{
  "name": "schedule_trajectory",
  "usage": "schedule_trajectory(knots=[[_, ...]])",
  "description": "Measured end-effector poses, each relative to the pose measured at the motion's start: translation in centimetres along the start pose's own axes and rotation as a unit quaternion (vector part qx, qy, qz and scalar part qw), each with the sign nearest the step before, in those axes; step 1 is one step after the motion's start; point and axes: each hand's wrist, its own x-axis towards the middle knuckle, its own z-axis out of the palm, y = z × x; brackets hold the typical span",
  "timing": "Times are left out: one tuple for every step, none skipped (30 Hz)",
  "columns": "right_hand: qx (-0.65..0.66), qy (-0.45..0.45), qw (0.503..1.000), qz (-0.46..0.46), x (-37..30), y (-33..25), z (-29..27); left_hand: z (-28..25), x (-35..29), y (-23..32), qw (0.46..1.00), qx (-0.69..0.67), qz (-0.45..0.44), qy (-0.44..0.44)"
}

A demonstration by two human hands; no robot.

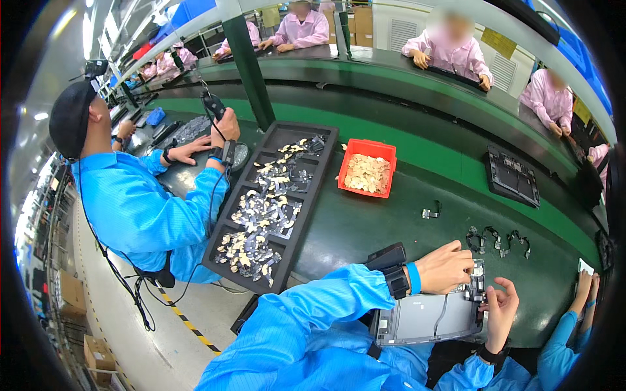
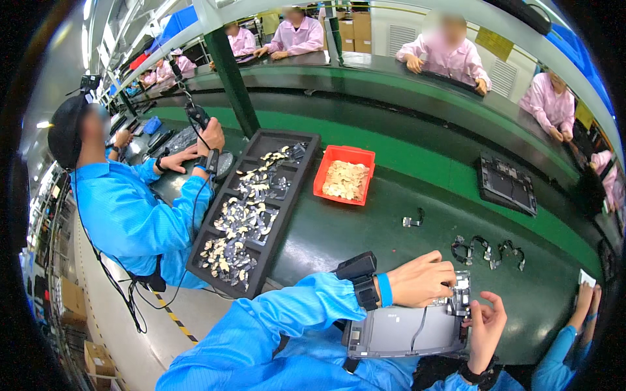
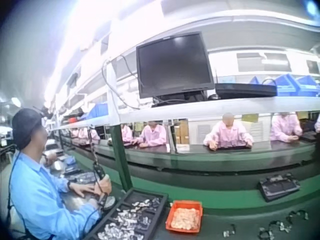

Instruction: Assembling internal components and ribbons into a tablet or laptop chassis.

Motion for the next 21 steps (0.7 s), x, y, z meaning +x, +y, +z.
schedule_trajectory(knots=[[0.013,0.01,1.0,-0.005,0.0,0.4,-0.1,0.2,0.2,0.3,0.998,-0.04,0.002,0.05],[0.017,0.012,1.0,-0.004,0.2,0.6,-0.3,0.4,0.5,0.6,0.992,-0.082,0.004,0.099],[0.039,-0.005,0.999,0.0,0.2,0.8,-0.6,0.2,1.0,1.2,0.992,-0.086,0.007,0.094],[0.062,-0.019,0.998,0.003,0.3,1.0,-0.9,0.2,1.7,1.8,0.989,-0.128,-0.01,0.076],[0.091,-0.03,0.995,0.008,0.3,1.2,-1.0,0.4,2.2,2.5,0.983,-0.176,-0.026,0.054],[0.105,-0.036,0.994,0.009,0.1,0.5,-0.6,1.0,2.9,3.0,0.985,-0.167,-0.024,0.048],[0.162,-0.055,0.985,0.018,0.2,0.3,-0.2,1.4,2.6,3.1,0.983,-0.182,-0.031,0.025],[0.167,-0.073,0.983,0.017,0.6,0.9,0.0,1.4,2.3,2.9,0.98,-0.195,-0.029,0.0],[0.172,-0.072,0.982,0.025,0.9,1.0,0.1,1.3,2.1,2.9,0.983,-0.181,-0.024,0.009],[0.18,-0.078,0.98,0.03,1.1,0.9,0.3,1.4,1.6,3.2,0.984,-0.165,-0.052,0.031],[0.196,-0.049,0.979,0.032,1.1,1.1,-0.2,1.7,1.7,3.1,0.984,-0.171,-0.037,0.03],[0.21,-0.024,0.977,0.035,0.9,1.4,-1.1,1.5,2.1,3.3,0.983,-0.177,-0.026,0.033],[0.197,0.006,0.98,0.023,0.7,2.3,-1.9,1.7,2.3,3.3,0.982,-0.186,-0.016,0.023],[0.199,0.022,0.979,0.031,0.9,3.7,-1.8,2.0,2.4,3.1,0.983,-0.179,-0.005,0.037],[0.144,0.058,0.988,0.012,1.0,5.5,-2.2,2.4,2.7,3.4,0.983,-0.177,0.003,0.054],[0.09,0.09,0.992,-0.002,0.9,5.9,-2.6,2.2,2.9,3.5,0.986,-0.163,0.007,0.043],[0.083,0.085,0.993,-0.008,1.1,6.0,-2.6,2.3,3.1,3.0,0.987,-0.153,0.014,0.041],[0.098,0.064,0.993,-0.003,1.4,5.2,-1.9,2.2,2.7,2.7,0.988,-0.146,0.016,0.037],[0.077,0.061,0.995,-0.013,1.6,4.7,-1.4,1.9,2.8,2.4,0.988,-0.151,0.015,0.04],[0.061,0.062,0.995,-0.058,2.0,4.7,-0.8,1.3,2.7,2.4,0.987,-0.152,0.008,0.043],[0.047,0.062,0.996,-0.043,2.3,4.1,-0.8,0.8,2.7,2.7,0.987,-0.154,-0.001,0.04]])
